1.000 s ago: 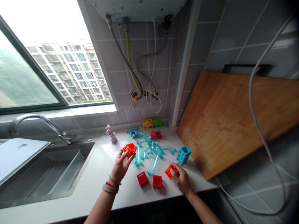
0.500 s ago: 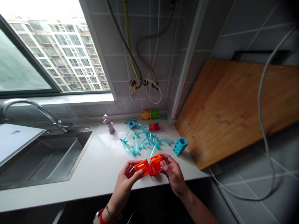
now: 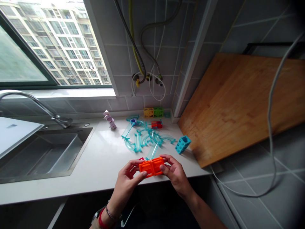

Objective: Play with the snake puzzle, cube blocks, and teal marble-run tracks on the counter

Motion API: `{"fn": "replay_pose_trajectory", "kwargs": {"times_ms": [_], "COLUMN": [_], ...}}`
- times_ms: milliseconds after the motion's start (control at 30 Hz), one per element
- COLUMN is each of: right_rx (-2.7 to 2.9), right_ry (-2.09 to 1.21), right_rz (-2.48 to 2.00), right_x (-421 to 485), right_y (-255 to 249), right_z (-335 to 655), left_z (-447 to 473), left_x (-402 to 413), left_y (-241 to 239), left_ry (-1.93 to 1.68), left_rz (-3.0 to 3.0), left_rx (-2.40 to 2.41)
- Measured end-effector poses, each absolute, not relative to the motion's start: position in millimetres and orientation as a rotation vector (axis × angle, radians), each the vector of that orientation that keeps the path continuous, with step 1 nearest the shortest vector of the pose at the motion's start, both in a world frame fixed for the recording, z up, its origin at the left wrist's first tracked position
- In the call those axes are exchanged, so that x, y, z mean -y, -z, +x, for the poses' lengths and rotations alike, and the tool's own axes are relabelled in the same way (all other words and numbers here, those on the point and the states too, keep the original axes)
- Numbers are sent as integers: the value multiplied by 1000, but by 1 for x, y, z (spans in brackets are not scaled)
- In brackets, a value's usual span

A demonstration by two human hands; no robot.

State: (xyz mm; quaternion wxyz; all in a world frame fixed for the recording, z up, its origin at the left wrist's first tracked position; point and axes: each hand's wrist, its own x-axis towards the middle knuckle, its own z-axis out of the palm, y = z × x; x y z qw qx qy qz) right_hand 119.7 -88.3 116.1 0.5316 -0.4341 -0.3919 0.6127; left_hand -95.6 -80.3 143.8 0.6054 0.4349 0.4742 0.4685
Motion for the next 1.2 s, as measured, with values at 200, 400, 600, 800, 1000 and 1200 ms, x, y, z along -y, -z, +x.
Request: {"fn": "replay_pose_trajectory", "kwargs": {"times_ms": [200, 400, 600, 800, 1000, 1200], "right_rx": [873, 833, 866, 914, 917, 957], "right_ry": [-1464, -1412, -1380, -1380, -1424, -1370], "right_rz": [-1045, -1106, -1119, -1108, -1068, -1045], "right_x": [89, 94, 96, 98, 101, 109], "right_y": [-113, -106, -107, -112, -111, -102], "right_z": [116, 111, 113, 112, 109, 114], "left_z": [-98, -98, -95, -91, -88, -86], "left_x": [79, 80, 83, 82, 78, 81], "left_y": [-144, -138, -135, -149, -158, -152], "left_ry": [-1034, -1040, -1029, -1002, -943, -1029], "left_rz": [1010, 1163, 1216, 1308, 1864, 2166], "left_rx": [-1122, -1147, -1134, -1018, -1017, -927]}}
